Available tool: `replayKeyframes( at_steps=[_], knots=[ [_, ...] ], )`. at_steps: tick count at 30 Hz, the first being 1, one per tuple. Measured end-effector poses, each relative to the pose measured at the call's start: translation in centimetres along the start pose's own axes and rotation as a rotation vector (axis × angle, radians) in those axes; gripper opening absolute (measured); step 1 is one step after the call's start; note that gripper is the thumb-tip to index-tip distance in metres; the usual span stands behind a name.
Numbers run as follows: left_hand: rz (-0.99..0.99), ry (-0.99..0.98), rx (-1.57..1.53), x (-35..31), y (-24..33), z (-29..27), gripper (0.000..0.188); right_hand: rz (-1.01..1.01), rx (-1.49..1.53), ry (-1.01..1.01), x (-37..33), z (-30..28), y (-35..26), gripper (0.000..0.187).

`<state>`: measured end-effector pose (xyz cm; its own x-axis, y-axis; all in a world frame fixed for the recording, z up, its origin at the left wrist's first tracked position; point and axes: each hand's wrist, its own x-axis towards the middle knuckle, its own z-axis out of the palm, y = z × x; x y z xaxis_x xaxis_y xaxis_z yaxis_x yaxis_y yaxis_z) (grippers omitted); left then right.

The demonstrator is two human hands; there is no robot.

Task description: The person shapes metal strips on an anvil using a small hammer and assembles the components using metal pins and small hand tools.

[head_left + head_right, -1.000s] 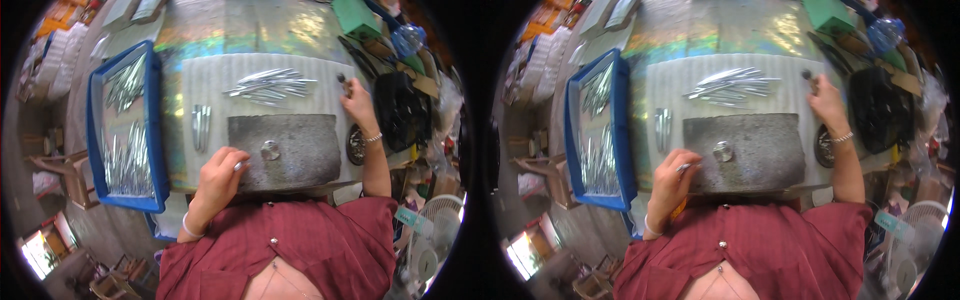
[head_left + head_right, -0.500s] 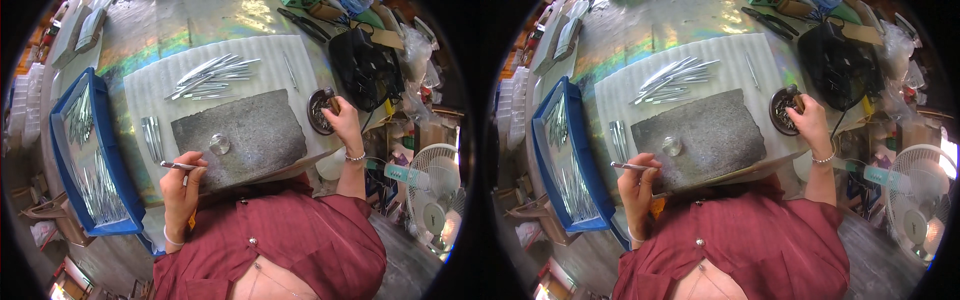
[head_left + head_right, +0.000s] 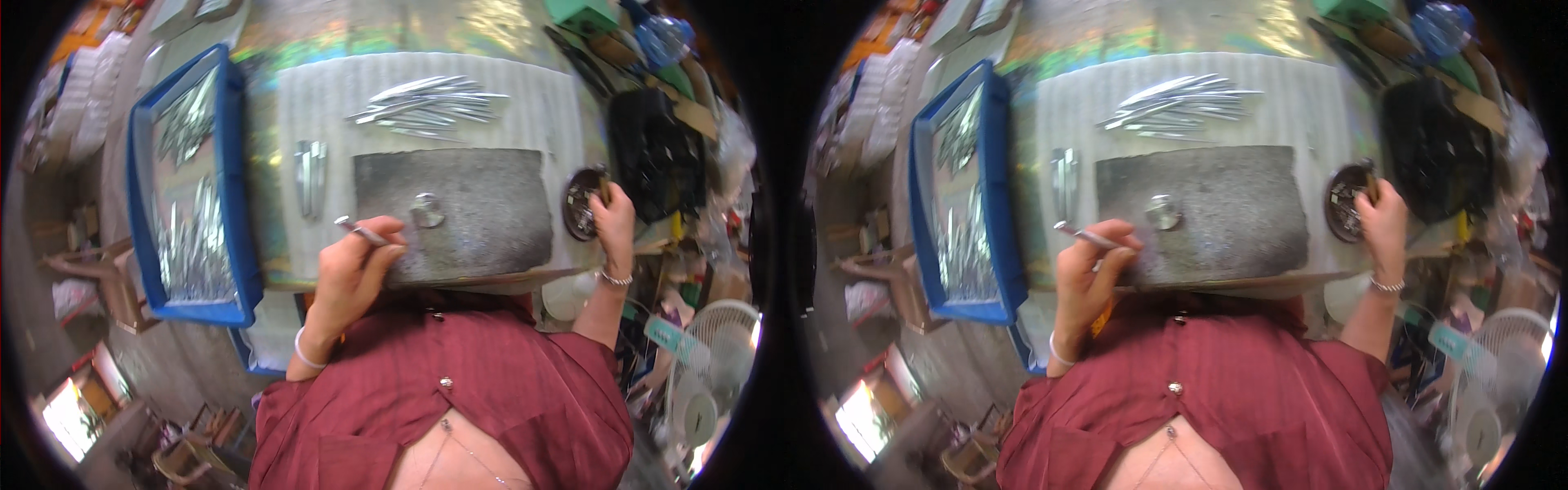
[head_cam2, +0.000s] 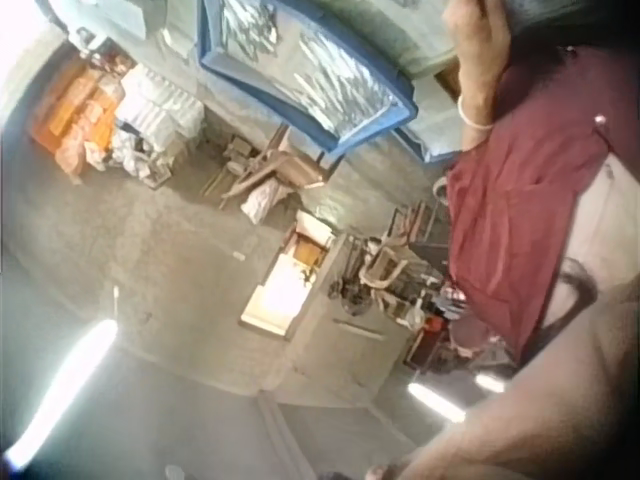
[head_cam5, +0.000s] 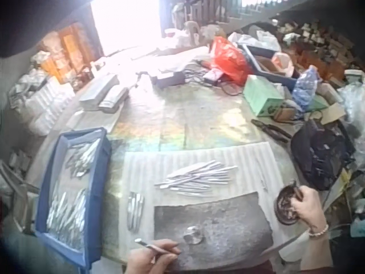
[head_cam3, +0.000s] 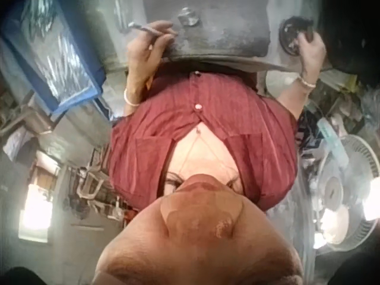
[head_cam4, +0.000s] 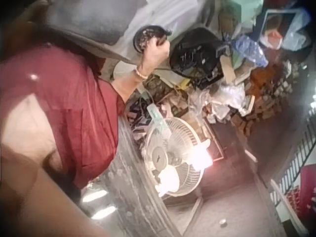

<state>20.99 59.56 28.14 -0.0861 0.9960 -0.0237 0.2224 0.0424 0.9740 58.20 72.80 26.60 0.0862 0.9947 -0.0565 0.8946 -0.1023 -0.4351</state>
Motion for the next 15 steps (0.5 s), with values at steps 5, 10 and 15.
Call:
replayKeyframes(
  at_steps=[5, 10, 15],
  knots=[
    [-0.068, -0.047, -0.137, -0.2, 0.5, -0.3, 0.025, 0.059, 0.242, -0.064, 0.0, -0.2, 1.1, 0.013],
    [-0.157, -0.061, -0.496, -0.2, 0.5, -0.4, 0.028, 0.171, 0.671, -0.091, 0.2, 0.3, 4.0, 0.01],
    [-0.157, -0.135, -0.733, 0.1, 0.4, -1.0, 0.028, 0.231, 0.859, -0.069, -2.9, -2.2, -2.1, 0.01]
  ],
)
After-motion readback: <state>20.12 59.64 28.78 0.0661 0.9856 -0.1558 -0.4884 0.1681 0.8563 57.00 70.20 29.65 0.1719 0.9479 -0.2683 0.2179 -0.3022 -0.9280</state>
